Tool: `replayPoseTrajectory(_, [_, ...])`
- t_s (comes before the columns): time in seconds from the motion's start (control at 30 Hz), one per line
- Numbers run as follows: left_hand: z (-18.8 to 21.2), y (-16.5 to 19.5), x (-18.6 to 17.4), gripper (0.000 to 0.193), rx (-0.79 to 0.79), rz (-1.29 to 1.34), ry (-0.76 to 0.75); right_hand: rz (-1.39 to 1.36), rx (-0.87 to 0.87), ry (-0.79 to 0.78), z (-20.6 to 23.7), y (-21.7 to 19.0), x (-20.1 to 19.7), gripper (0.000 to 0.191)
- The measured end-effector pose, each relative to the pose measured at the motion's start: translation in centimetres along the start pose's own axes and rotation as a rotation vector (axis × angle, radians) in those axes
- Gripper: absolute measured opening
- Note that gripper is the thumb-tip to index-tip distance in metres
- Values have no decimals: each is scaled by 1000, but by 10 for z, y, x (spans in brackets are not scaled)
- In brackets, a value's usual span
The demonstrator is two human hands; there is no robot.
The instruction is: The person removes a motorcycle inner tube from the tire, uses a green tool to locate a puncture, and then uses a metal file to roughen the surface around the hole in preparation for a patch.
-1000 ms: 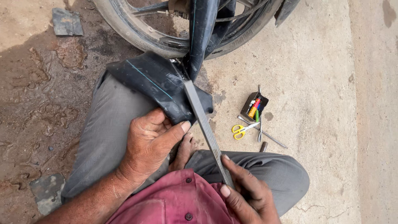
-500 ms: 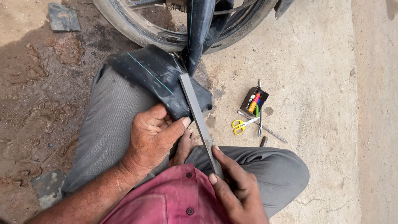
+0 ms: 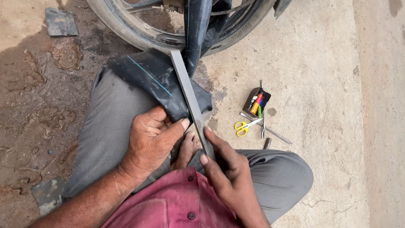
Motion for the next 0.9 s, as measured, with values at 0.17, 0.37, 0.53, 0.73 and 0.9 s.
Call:
replayPoseTrajectory(0.17, [-1,0,0,18,6,18,25,-118,22,-8,-14,3,-12,57])
replayPoseTrajectory(0.37, [0,-10,-4,14,-125,-28,6,-61,75,-44,19,7,-5,58])
replayPoseTrajectory(0.53, [-3,4,-5,16,-9,26,46,-47,-82,1,-14,24,-6,54])
replayPoseTrajectory(0.73, [0,-2,-9,16,-53,2,26,-10,48,-18,37,27,-19,56])
replayPoseTrajectory(0.9, [3,-12,1,16,-55,-3,-27,-92,28,35,-17,-1,-4,56])
Point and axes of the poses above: each hand's wrist, its own z-axis away from the middle knuckle, its own x-axis out of the palm, y = z × x, the point moved 8 cm from there along -z, towards the middle knuckle, and after that the axes turned 7 degrees about -y, right-handed, at the moved point
